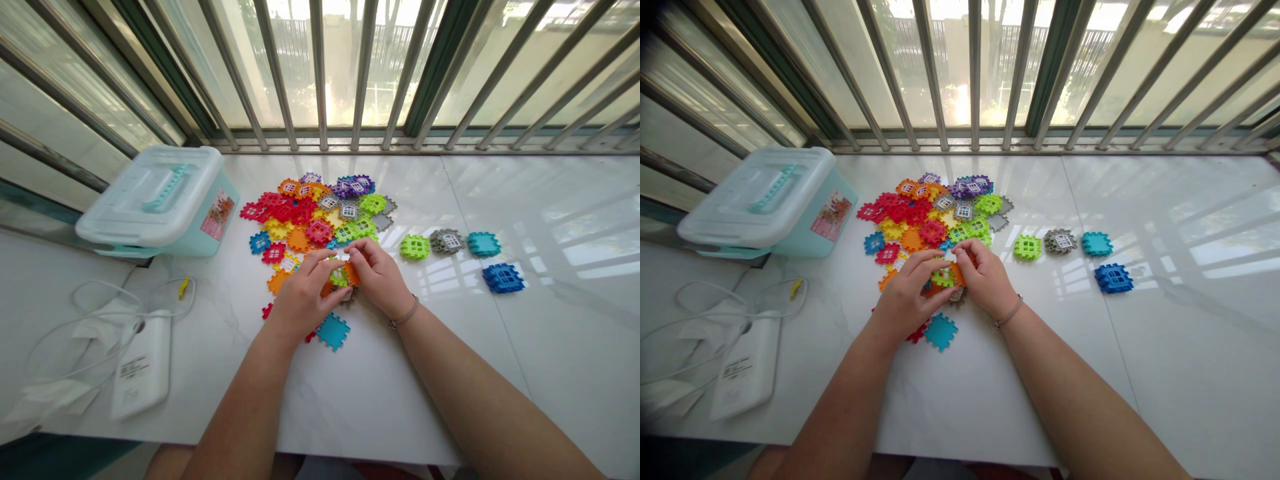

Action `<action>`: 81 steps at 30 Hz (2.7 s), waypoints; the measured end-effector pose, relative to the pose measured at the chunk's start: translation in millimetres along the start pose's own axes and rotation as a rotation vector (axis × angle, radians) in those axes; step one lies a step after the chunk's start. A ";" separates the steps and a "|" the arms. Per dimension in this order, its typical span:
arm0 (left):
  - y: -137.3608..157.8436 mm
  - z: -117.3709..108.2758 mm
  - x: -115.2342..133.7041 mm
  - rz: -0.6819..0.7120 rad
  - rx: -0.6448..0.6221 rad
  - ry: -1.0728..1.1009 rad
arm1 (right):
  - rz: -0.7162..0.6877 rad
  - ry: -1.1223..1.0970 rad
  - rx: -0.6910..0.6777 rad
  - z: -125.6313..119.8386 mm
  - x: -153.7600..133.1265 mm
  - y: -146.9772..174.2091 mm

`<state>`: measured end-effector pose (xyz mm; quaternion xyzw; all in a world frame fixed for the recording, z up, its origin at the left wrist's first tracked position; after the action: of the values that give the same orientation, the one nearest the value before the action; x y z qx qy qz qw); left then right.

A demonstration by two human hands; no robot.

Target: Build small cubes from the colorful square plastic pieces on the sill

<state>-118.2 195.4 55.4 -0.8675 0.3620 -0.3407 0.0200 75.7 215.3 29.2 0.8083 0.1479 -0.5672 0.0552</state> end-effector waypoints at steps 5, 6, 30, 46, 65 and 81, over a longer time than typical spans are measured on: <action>-0.2 -0.2 0.2 -0.008 -0.004 -0.004 | -0.007 -0.007 -0.012 -0.4 -1.1 0.4; -0.3 -0.3 0.3 -0.007 -0.003 -0.005 | -0.009 -0.008 -0.013 -0.6 -1.4 0.5; -0.6 -3.1 2.2 0.021 0.066 -0.042 | -0.026 -0.013 -0.084 0.0 -5.9 1.5; 1.8 -0.9 -2.2 -0.014 0.063 -0.079 | 0.002 0.038 -0.063 -0.8 -3.8 1.3; 5.6 4.0 -9.4 -0.033 0.066 -0.078 | 0.068 0.040 0.062 1.4 1.3 0.1; 4.7 -3.8 -8.1 -0.208 0.147 0.065 | 0.020 0.128 -0.107 3.1 -10.7 0.9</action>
<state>-127.4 198.0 52.4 -0.8851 0.2446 -0.3943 0.0361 69.8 211.8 38.1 0.8402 0.1733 -0.5050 0.0946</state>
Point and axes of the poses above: each hand's wrist, its own y-axis away from the middle knuckle, its own z-axis out of the palm, x = y × z, the point moved 2 cm from there along -y, towards the middle knuckle, and after that the axes turned 15 degrees about -x, right-handed, at the moved point
